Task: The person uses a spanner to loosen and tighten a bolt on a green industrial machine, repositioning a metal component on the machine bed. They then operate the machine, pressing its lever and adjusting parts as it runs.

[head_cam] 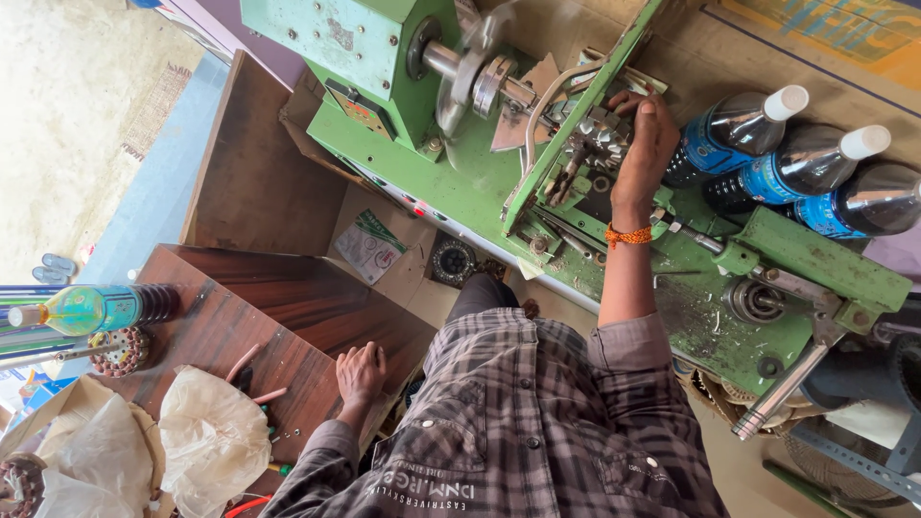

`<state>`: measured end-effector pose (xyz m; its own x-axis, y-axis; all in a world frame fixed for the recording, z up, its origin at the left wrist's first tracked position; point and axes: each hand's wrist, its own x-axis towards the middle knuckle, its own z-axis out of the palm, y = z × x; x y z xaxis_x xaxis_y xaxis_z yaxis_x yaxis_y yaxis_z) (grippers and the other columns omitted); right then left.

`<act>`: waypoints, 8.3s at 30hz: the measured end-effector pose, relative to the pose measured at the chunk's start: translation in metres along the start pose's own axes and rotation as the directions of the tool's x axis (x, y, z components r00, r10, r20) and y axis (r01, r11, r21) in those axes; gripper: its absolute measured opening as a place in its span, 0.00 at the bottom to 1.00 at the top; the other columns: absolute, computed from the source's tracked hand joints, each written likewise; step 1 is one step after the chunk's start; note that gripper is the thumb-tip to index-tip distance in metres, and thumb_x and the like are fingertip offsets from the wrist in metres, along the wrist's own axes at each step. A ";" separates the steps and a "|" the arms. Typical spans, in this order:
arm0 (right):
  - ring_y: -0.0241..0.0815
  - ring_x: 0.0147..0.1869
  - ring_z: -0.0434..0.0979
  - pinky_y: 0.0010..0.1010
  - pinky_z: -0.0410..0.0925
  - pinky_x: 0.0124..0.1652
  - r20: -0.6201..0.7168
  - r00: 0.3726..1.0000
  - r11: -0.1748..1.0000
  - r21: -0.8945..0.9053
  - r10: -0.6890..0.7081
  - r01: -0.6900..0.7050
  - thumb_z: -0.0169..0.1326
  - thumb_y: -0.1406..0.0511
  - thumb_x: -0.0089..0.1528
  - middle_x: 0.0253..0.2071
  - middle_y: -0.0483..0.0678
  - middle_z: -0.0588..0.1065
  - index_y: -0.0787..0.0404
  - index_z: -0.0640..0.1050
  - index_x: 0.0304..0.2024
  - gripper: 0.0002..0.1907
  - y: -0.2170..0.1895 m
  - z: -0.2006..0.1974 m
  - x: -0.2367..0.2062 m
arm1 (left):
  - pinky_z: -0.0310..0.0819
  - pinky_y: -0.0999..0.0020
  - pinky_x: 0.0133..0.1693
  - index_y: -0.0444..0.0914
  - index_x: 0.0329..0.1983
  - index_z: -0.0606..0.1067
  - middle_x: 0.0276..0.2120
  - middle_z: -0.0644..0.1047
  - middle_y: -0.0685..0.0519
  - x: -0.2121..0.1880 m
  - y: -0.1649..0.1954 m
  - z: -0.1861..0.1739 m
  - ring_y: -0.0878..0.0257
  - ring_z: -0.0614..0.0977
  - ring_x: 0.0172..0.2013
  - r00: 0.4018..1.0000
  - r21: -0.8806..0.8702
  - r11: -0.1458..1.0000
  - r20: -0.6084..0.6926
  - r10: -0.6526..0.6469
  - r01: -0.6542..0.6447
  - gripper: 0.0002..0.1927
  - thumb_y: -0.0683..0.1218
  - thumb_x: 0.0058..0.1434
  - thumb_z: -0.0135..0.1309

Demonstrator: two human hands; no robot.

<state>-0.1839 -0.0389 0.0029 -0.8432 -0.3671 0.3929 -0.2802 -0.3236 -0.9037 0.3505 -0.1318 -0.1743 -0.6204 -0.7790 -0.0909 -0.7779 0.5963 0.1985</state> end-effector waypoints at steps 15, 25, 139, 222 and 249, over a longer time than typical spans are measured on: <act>0.32 0.37 0.55 0.28 0.54 0.42 0.018 1.000 1.000 -0.014 0.020 -0.020 0.42 0.58 0.76 0.39 0.43 0.75 0.64 0.68 0.34 0.19 0.007 -0.006 -0.001 | 0.67 0.58 0.42 0.43 0.29 0.74 0.26 0.80 0.54 0.001 0.001 0.000 0.57 0.79 0.34 1.000 0.014 1.000 0.008 -0.011 0.011 0.10 0.50 0.65 0.52; 0.33 0.40 0.58 0.29 0.56 0.45 0.028 1.000 1.000 -0.017 -0.003 0.004 0.42 0.56 0.76 0.40 0.44 0.76 0.64 0.69 0.35 0.20 0.008 -0.006 -0.001 | 0.67 0.58 0.42 0.42 0.28 0.73 0.26 0.79 0.53 0.000 0.000 0.002 0.57 0.79 0.35 1.000 0.010 1.000 0.001 -0.002 0.002 0.10 0.50 0.64 0.53; 0.38 0.44 0.67 0.31 0.61 0.51 0.013 0.998 0.998 -0.022 0.060 -0.060 0.44 0.60 0.74 0.39 0.49 0.75 0.65 0.64 0.31 0.19 0.001 -0.006 -0.003 | 0.74 0.74 0.37 0.32 0.43 0.80 0.33 0.81 0.53 0.126 0.039 -0.064 0.69 0.80 0.32 0.914 -0.908 0.337 0.105 -0.393 0.249 0.10 0.44 0.71 0.53; 0.59 0.62 0.77 0.46 0.69 0.61 0.563 0.788 0.599 -0.729 0.250 0.331 0.62 0.58 0.68 0.55 0.58 0.79 0.66 0.82 0.52 0.18 -0.078 0.002 0.036 | 0.68 0.55 0.51 0.48 0.61 0.75 0.65 0.69 0.47 0.211 0.231 -0.216 0.49 0.69 0.65 0.684 -0.250 0.637 -0.233 0.691 -0.729 0.33 0.37 0.50 0.57; 0.52 0.61 0.79 0.41 0.69 0.61 0.428 0.884 0.683 -0.703 0.185 0.198 0.51 0.54 0.74 0.64 0.61 0.76 0.73 0.81 0.55 0.26 -0.065 -0.012 0.010 | 0.71 0.55 0.64 0.35 0.53 0.78 0.52 0.77 0.44 0.306 0.363 0.002 0.51 0.78 0.57 0.729 -0.983 0.181 0.094 0.678 -0.041 0.34 0.67 0.59 0.65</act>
<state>-0.1796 -0.0107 0.0636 -0.6009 -0.7581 0.2532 -0.6808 0.3196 -0.6591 -0.1218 -0.1532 -0.1319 -0.9891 -0.1452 -0.0238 -0.0166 -0.0505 0.9986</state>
